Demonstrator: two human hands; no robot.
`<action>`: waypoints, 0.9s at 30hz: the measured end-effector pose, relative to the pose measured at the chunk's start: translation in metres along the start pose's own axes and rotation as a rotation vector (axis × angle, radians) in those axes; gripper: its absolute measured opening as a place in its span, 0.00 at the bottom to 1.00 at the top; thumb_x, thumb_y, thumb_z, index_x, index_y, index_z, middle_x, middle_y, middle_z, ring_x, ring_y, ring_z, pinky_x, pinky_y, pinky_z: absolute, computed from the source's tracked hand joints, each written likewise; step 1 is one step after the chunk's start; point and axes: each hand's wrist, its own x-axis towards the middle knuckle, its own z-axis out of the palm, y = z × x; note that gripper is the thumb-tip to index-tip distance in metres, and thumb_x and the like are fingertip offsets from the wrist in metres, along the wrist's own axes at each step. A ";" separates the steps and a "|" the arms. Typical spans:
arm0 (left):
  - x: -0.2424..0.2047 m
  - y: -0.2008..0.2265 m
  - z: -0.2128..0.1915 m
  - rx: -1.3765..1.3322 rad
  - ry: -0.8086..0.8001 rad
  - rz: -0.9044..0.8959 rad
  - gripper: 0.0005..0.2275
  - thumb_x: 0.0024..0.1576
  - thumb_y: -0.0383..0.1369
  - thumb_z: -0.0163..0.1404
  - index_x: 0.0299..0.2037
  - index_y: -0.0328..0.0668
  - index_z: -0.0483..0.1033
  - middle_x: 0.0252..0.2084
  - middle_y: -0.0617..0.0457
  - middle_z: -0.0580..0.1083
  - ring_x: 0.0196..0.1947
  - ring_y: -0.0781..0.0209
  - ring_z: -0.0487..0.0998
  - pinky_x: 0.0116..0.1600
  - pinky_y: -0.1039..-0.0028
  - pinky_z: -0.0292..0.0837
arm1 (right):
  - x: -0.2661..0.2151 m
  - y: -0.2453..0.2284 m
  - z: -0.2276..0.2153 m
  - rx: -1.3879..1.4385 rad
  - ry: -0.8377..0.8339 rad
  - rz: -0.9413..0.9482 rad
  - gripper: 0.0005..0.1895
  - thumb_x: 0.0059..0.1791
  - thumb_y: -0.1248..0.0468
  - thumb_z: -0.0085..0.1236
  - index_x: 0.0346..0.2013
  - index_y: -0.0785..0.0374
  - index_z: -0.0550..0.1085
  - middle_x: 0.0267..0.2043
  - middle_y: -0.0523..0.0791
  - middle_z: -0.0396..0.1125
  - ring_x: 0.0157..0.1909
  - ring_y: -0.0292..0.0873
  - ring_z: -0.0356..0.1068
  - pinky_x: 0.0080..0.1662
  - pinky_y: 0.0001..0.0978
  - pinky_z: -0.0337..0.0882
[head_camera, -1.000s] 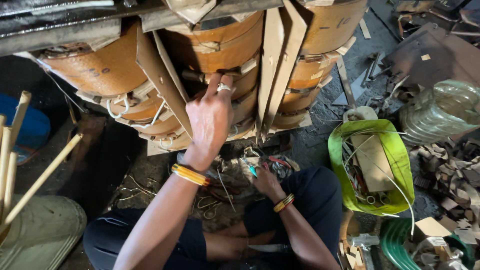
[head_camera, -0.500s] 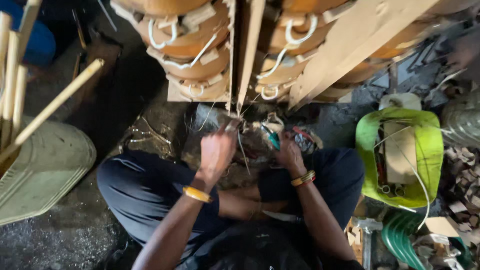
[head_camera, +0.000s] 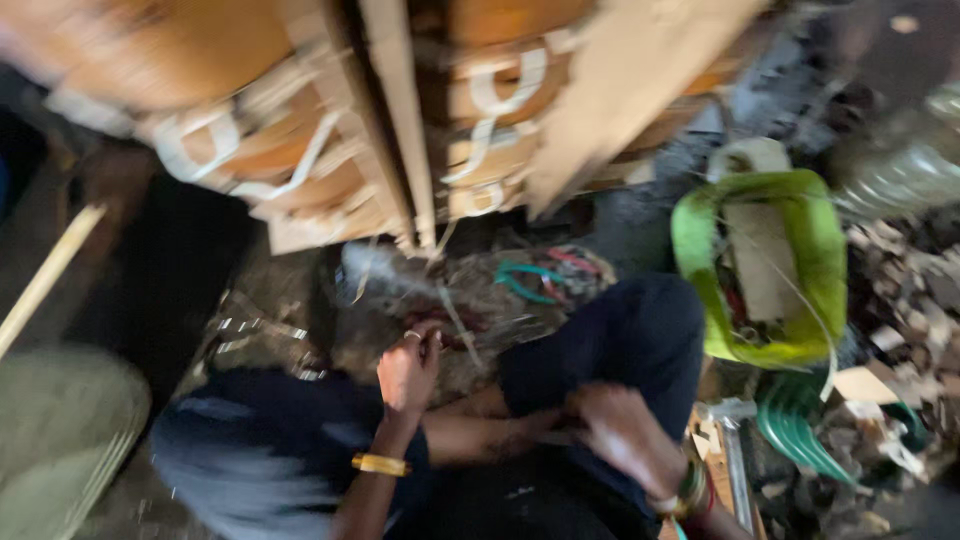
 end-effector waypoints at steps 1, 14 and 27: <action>0.005 0.014 0.004 -0.067 -0.046 0.011 0.07 0.57 0.37 0.54 0.42 0.51 0.82 0.27 0.43 0.79 0.25 0.46 0.81 0.30 0.59 0.74 | -0.013 0.006 0.011 -0.021 0.062 -0.028 0.11 0.40 0.58 0.59 0.34 0.58 0.78 0.35 0.48 0.70 0.40 0.55 0.70 0.39 0.46 0.69; 0.122 0.278 0.153 -1.338 -0.116 -0.125 0.12 0.59 0.29 0.54 0.52 0.40 0.72 0.41 0.59 0.76 0.40 0.71 0.76 0.42 0.78 0.75 | -0.092 0.068 0.108 0.247 0.306 -0.032 0.16 0.40 0.69 0.54 0.41 0.57 0.77 0.46 0.48 0.72 0.50 0.54 0.70 0.49 0.45 0.70; 0.084 0.248 0.152 -1.465 -0.228 -0.452 0.03 0.64 0.28 0.51 0.43 0.37 0.72 0.22 0.61 0.62 0.19 0.71 0.60 0.22 0.79 0.57 | -0.110 0.100 0.013 1.544 0.576 0.442 0.08 0.54 0.67 0.42 0.45 0.59 0.69 0.29 0.45 0.69 0.20 0.36 0.65 0.24 0.28 0.64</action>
